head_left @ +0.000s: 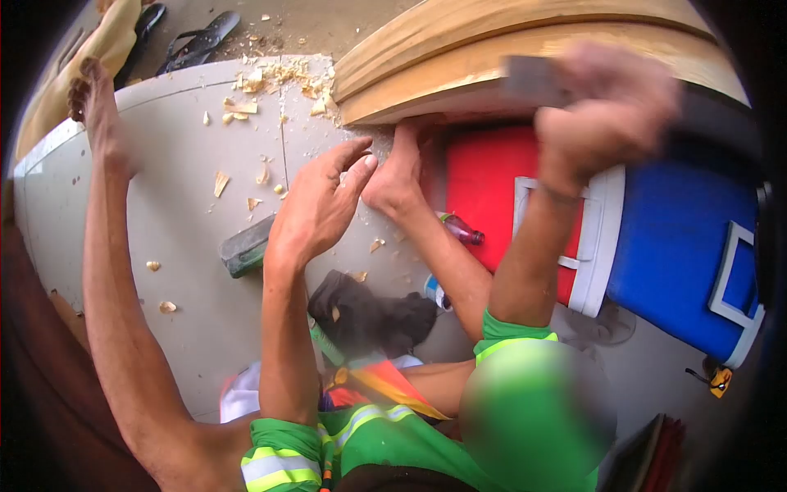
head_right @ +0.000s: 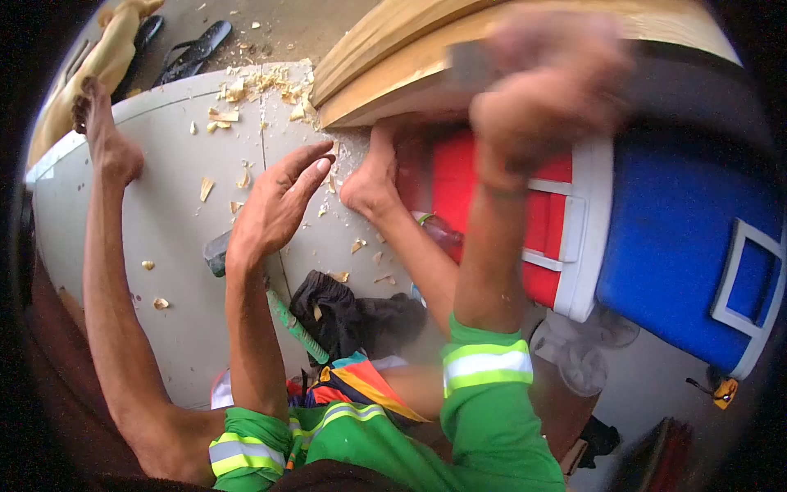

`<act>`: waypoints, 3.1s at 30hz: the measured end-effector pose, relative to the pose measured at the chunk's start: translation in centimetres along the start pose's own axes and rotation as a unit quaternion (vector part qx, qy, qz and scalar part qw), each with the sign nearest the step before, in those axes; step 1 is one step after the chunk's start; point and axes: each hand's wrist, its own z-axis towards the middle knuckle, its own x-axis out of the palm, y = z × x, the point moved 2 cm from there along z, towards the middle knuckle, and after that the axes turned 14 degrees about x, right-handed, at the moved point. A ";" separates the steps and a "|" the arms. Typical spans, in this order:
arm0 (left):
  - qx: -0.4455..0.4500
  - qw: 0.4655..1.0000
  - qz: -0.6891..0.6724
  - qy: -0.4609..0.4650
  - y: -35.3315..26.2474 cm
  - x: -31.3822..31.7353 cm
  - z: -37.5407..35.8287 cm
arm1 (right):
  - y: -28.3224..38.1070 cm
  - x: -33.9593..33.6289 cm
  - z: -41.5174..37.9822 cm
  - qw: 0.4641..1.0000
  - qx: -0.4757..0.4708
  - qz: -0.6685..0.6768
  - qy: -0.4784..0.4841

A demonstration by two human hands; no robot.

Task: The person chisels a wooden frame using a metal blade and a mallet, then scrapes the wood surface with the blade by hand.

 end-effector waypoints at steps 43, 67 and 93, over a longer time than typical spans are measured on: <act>0.337 0.896 0.290 -0.024 -13.0 9.2 5.9 | 10.8 -21.5 -18.4 0.609 0.745 0.262 0.078; -0.083 0.974 -0.101 -0.182 10.3 1.7 -3.9 | 3.0 0.9 2.7 0.943 0.165 0.254 0.138; -0.088 0.957 -0.202 -0.187 9.9 0.6 -4.9 | 3.5 1.2 0.4 0.758 0.341 0.456 0.319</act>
